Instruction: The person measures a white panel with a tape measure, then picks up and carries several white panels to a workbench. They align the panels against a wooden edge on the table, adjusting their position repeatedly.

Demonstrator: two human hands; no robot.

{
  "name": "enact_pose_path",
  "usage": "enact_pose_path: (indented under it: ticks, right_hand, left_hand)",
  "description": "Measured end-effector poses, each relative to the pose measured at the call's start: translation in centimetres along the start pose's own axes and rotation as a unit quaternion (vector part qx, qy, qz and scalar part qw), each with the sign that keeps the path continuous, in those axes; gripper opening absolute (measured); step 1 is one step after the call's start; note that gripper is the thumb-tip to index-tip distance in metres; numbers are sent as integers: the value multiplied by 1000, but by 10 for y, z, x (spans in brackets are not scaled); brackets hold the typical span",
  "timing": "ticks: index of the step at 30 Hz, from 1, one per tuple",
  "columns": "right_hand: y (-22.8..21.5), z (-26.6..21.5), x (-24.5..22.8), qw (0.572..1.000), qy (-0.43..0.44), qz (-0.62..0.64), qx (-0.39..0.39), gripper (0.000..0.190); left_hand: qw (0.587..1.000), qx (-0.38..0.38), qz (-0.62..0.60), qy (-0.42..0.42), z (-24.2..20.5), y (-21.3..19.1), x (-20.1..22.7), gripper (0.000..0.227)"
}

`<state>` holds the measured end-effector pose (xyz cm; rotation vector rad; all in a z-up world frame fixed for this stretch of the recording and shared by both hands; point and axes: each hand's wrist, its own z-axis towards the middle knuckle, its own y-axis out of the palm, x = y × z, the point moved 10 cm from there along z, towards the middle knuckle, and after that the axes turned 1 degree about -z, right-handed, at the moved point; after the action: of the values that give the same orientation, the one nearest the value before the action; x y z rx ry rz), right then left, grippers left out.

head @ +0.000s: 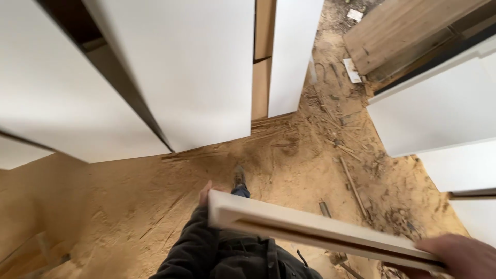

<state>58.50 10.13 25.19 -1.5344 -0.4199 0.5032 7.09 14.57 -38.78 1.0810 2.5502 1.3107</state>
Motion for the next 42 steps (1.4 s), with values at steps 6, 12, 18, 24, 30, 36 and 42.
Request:
enact_pose_path:
  ticks: [6,12,18,24,30,36,42]
  right_hand:
    - [22,223,-104,994,-72,45,-64,16]
    - [118,319,-51,973,-198,-43,-108,17]
    - [202,395,66,949,-248,-145,-127,18]
    - [279,466,176,937,-237,-192,-167,21]
    - [380,524,291,920,-251,-184,-241,13]
    - [469,566,365,930,-237,-95,-265,6]
    - [526,606,397,942,-180,-47,-280,6]
  left_hand:
    - [995,40,73,-48,54,-1,-12,55]
    - [980,68,178,-58,120,18,41,36]
    - [988,72,43,-127,136,192,76,46]
    - [982,135,-84,-102,168,308,116,53]
    - [977,203,-51,-44,273,341,128,51]
    - [965,242,-95,-30,398,304,100,46]
    - [937,332,-104,4,463,305,119,38]
